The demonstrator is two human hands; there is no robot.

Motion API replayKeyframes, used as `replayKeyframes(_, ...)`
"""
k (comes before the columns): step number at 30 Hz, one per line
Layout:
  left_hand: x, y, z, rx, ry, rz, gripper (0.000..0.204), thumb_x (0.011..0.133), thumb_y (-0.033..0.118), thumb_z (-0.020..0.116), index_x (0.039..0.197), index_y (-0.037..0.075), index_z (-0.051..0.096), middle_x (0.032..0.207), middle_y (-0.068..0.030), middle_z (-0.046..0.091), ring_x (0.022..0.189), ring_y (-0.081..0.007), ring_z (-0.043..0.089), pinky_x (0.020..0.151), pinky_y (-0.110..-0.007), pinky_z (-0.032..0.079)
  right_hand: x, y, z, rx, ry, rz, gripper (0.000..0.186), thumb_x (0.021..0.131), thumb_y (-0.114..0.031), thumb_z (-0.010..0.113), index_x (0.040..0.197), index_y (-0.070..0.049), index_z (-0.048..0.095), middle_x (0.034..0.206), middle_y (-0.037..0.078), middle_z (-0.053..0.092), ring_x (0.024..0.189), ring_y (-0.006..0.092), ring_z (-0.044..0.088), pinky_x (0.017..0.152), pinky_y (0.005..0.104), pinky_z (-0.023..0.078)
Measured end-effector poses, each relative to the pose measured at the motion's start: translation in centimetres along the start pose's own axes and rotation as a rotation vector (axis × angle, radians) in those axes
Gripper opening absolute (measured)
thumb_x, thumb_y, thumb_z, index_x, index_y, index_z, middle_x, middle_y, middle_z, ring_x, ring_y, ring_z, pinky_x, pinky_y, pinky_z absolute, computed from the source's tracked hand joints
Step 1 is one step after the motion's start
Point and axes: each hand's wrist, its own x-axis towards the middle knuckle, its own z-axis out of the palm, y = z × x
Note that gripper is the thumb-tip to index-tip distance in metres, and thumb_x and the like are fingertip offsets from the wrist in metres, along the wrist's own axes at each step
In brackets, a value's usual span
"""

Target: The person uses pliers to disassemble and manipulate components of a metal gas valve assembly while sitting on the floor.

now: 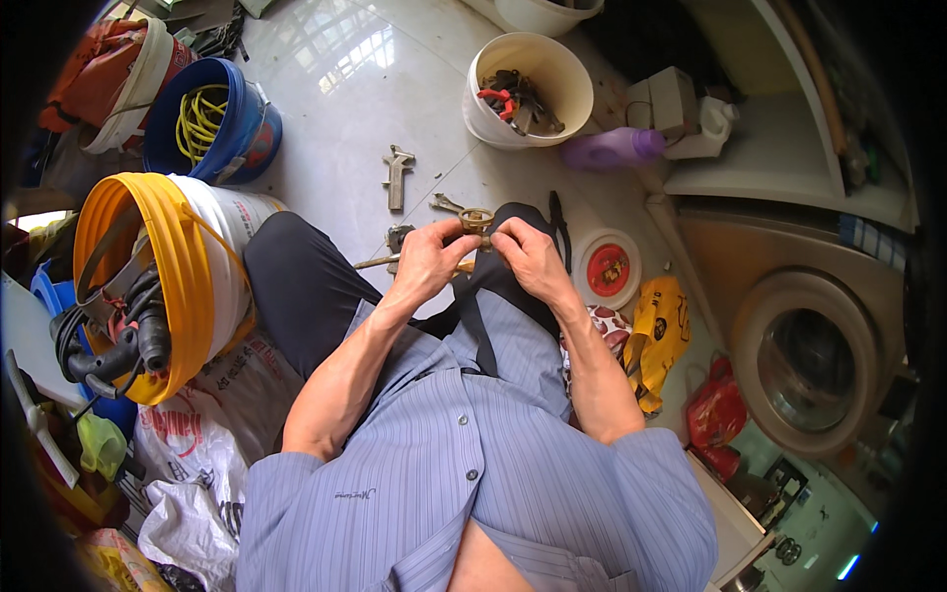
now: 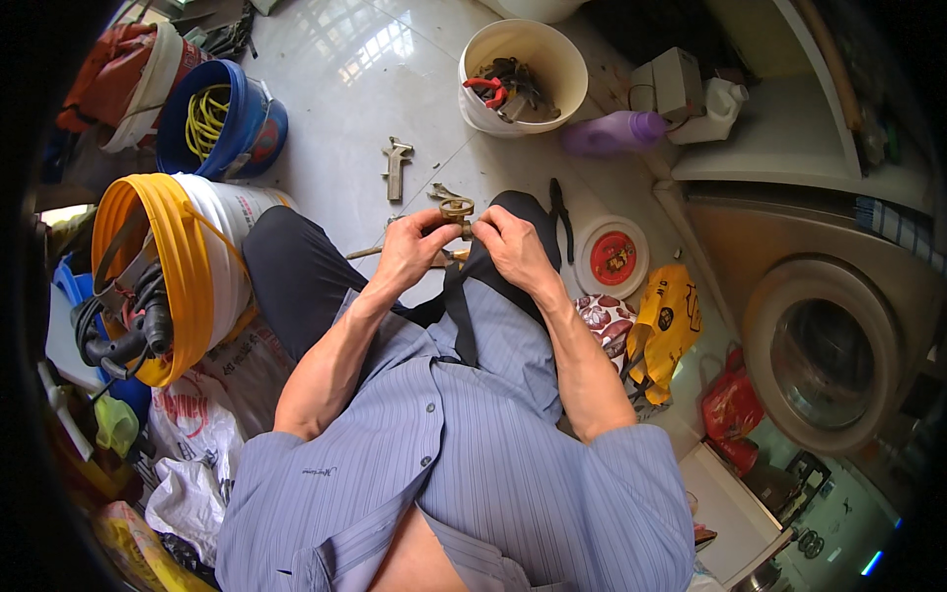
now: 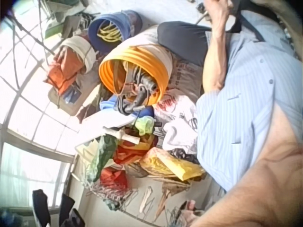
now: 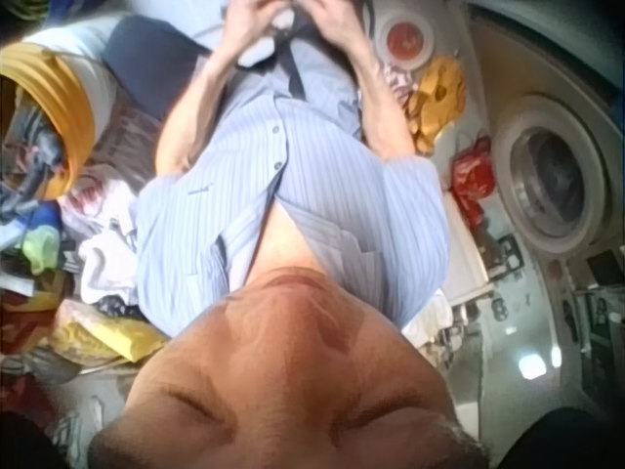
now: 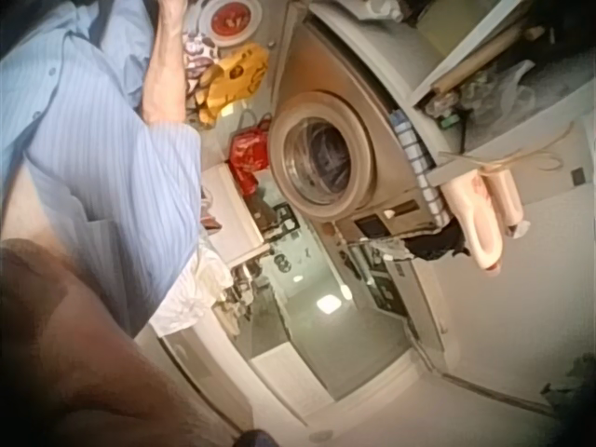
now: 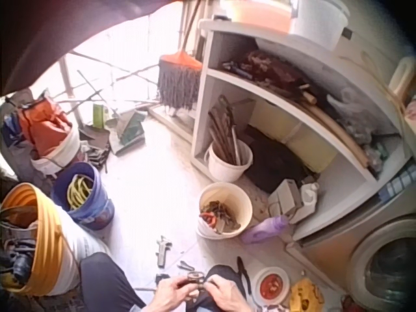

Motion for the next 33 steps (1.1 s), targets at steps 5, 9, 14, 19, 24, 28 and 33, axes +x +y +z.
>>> replayKeyframes(5,0.0,0.4,-0.1,-0.002,0.024,-0.003,0.031,0.094,0.019,0.070,0.118,-0.001,0.072,0.103,-0.0079,0.077,0.093,-0.0107,0.066,0.085,-0.028,0.052,0.3,-1.3,-0.7,0.329,-0.065,0.072,0.017,0.096,-0.014,0.065,0.100,0.002,0.064,0.078,0.000,0.061,0.072,0.0076,0.056,0.064,0.0247,0.048)
replayKeyframes(9,-0.1,0.6,-0.1,0.008,0.032,0.040,0.031,0.094,0.018,0.069,0.118,0.000,0.072,0.101,-0.0073,0.077,0.092,-0.0107,0.067,0.084,-0.028,0.053,0.6,-1.3,-0.8,0.290,-0.067,0.119,0.014,0.095,-0.012,0.064,0.099,0.002,0.064,0.077,0.000,0.060,0.071,0.0076,0.056,0.064,0.0251,0.048)
replayKeyframes(14,-0.2,0.3,0.1,0.038,0.016,-0.023,0.030,0.094,0.018,0.069,0.117,0.000,0.073,0.100,-0.0068,0.076,0.089,-0.0102,0.066,0.082,-0.027,0.053,0.2,-0.2,-0.4,0.172,-0.051,0.073,0.012,0.096,-0.011,0.063,0.099,0.001,0.064,0.080,0.001,0.063,0.072,0.0090,0.059,0.065,0.0256,0.049)
replayKeyframes(19,0.1,0.6,-0.1,-0.022,-0.002,-0.048,0.030,0.094,0.018,0.068,0.116,0.000,0.073,0.098,-0.0067,0.076,0.089,-0.0095,0.065,0.082,-0.027,0.052,0.4,0.2,-0.6,0.420,-0.079,0.078,0.013,0.096,-0.009,0.062,0.104,0.002,0.064,0.086,0.003,0.065,0.073,0.0098,0.060,0.068,0.0249,0.051)
replayKeyframes(24,0.2,0.1,-0.5,-0.040,0.044,0.002,0.030,0.094,0.019,0.068,0.115,-0.002,0.073,0.099,-0.0076,0.076,0.089,-0.0097,0.064,0.081,-0.027,0.051,0.4,-0.1,0.1,0.419,-0.047,0.025,0.017,0.099,-0.014,0.060,0.105,0.002,0.063,0.085,0.003,0.064,0.071,0.0093,0.060,0.067,0.0249,0.051)
replayKeyframes(28,0.0,1.1,-0.5,0.004,0.040,-0.019,0.029,0.093,0.018,0.068,0.115,-0.002,0.073,0.099,-0.0080,0.076,0.090,-0.0101,0.065,0.082,-0.028,0.052,0.9,0.5,-0.1,0.303,-0.095,0.116,0.022,0.102,-0.020,0.058,0.101,0.001,0.065,0.078,0.003,0.064,0.068,0.0091,0.060,0.062,0.0254,0.049)
replayKeyframes(33,-0.3,0.4,-0.3,0.046,0.036,-0.029,0.031,0.094,0.020,0.068,0.116,-0.001,0.073,0.101,-0.0085,0.077,0.090,-0.0112,0.066,0.083,-0.029,0.052,0.8,-0.7,-0.2,0.135,-0.107,0.078,0.019,0.100,-0.017,0.059,0.097,0.001,0.065,0.075,0.004,0.065,0.066,0.0097,0.061,0.061,0.0262,0.049)
